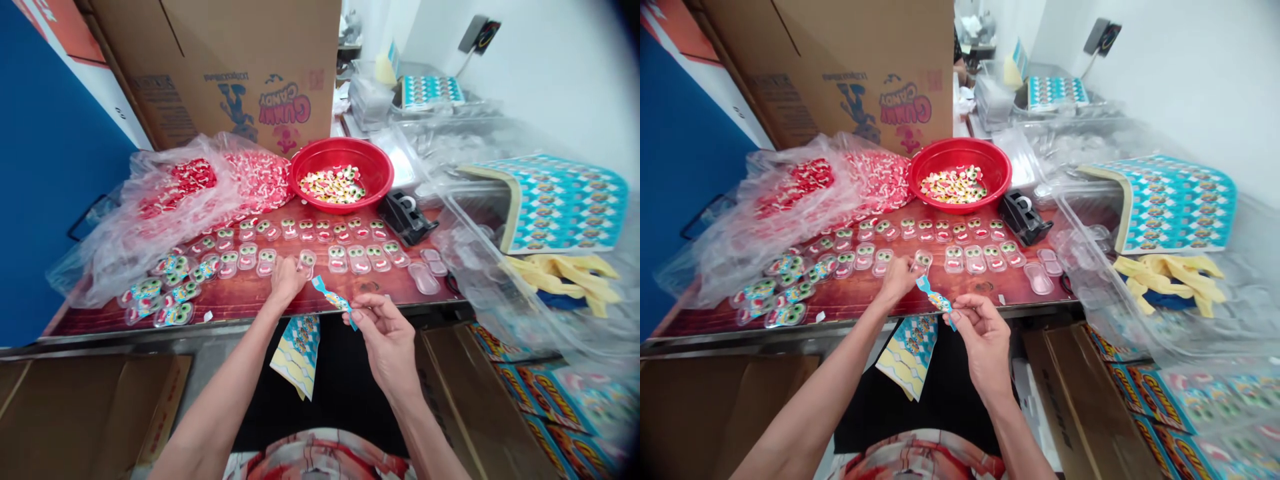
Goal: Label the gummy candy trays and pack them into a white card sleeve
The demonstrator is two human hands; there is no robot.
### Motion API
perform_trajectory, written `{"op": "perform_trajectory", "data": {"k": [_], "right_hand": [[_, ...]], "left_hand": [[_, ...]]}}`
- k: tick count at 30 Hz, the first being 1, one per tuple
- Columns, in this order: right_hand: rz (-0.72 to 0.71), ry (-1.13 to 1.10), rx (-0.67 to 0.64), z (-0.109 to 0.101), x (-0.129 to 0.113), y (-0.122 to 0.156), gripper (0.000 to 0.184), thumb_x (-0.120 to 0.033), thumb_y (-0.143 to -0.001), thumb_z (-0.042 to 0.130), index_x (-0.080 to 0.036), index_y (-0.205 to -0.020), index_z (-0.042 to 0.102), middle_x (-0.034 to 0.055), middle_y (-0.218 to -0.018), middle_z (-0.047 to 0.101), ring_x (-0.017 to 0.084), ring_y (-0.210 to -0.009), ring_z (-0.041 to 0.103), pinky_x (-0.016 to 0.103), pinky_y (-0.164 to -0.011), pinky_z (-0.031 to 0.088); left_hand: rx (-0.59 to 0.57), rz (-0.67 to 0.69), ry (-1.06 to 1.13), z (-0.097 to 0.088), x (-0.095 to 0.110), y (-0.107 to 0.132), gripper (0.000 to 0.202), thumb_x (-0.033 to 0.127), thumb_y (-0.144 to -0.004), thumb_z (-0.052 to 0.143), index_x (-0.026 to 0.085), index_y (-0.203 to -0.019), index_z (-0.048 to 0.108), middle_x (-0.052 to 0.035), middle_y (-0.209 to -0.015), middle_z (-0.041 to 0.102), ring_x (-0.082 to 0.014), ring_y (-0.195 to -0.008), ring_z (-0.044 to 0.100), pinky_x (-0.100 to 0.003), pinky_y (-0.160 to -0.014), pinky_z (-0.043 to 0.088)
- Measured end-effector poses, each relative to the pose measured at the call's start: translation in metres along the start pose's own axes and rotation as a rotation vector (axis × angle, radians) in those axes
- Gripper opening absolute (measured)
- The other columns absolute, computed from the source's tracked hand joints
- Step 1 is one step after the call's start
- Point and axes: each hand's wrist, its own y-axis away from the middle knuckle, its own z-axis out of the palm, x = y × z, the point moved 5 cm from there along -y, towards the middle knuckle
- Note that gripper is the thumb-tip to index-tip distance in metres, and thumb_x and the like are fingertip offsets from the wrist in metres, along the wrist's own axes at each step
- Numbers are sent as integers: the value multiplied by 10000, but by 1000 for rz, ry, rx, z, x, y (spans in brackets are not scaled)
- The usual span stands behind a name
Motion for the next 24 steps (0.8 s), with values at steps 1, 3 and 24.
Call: {"op": "perform_trajectory", "data": {"k": [1, 3, 24], "right_hand": [[-17, 6, -4, 1, -2, -1, 187, -270, -792, 819, -210, -934, 712, 3, -845, 698, 127, -724, 690, 260, -739, 592], [-67, 18, 3, 4, -7, -3, 150, -262, -825, 791, -212, -938, 707, -1, -830, 699, 126, -710, 684, 261, -726, 587], [-297, 439, -284, 36, 10, 11, 102, -201, -914, 651, -242, -1007, 655, 35, -959, 684, 174, -802, 703, 320, -750, 581]], "left_hand": [[-1, -2, 45, 0, 0, 3, 76, 203, -755, 655, 156, -752, 596, -111, -868, 663, -286, -957, 647, -376, -840, 462], [-7, -10, 118, 0, 0, 14, 86, 206, -746, 648, 163, -746, 574, -63, -817, 654, -226, -874, 644, -332, -805, 473], [-371, -174, 1338, -2, 12, 136, 218, 226, -706, 759, 138, -863, 635, -4, -769, 645, -84, -631, 553, -219, -603, 423]]}}
